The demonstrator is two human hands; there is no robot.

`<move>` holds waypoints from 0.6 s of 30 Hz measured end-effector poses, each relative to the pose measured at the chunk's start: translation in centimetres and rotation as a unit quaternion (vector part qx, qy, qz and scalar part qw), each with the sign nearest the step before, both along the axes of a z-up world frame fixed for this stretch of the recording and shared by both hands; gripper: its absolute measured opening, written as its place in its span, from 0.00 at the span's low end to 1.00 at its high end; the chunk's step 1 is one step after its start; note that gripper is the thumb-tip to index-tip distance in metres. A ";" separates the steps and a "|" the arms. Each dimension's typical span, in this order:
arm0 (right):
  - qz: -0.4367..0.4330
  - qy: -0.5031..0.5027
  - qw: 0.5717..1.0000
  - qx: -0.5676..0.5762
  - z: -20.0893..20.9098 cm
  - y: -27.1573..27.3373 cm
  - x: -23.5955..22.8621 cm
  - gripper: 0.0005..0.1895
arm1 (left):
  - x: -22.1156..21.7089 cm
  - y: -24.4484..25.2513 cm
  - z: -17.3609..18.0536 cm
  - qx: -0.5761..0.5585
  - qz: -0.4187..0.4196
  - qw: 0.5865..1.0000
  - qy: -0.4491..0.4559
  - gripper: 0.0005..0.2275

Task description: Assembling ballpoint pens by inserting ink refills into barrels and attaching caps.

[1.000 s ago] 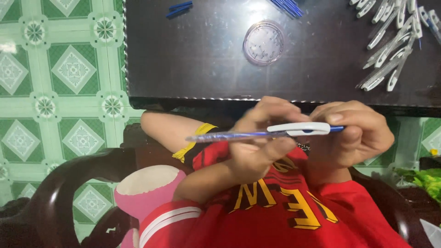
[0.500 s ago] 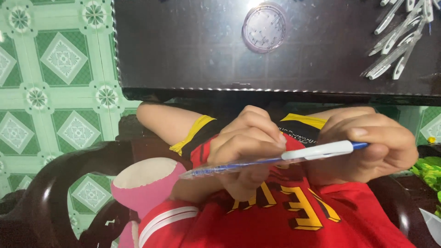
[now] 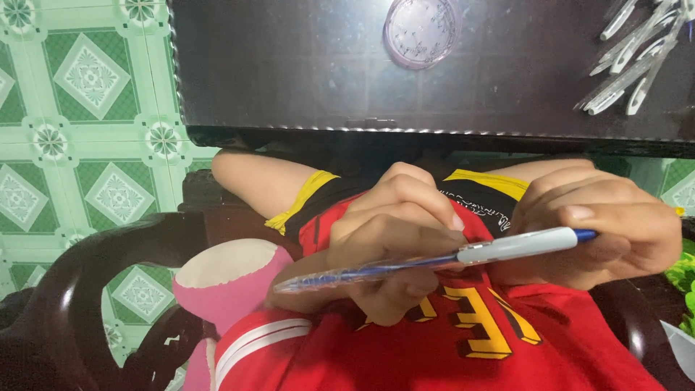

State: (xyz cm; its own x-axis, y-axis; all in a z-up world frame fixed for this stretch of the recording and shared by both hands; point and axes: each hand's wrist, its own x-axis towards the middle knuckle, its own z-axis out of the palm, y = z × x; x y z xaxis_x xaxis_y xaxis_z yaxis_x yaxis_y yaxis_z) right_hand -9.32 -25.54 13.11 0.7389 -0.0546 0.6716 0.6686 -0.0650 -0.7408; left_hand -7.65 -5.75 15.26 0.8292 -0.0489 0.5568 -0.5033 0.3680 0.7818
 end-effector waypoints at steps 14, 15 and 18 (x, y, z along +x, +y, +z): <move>0.045 -0.071 0.996 -0.001 -0.5 1.1 0.5 0.14 | 0.3 0.6 -0.5 0.031 -0.056 0.997 -0.037 0.13; 0.041 -0.075 0.996 -0.001 -0.3 2.3 0.4 0.14 | 0.3 0.6 -1.1 0.032 -0.059 0.997 -0.041 0.13; -0.131 0.002 0.991 -0.002 -1.1 4.0 0.9 0.10 | 1.8 0.4 -3.3 0.084 -0.102 0.989 -0.062 0.09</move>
State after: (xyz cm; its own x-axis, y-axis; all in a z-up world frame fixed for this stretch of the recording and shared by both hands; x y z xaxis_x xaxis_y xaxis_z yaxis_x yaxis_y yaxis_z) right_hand -8.46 -21.50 12.05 0.7023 -0.2421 0.6694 0.6255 -0.2392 -0.7427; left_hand -5.89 -5.39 11.97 0.7176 -0.3098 0.6238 -0.5282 0.3417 0.7773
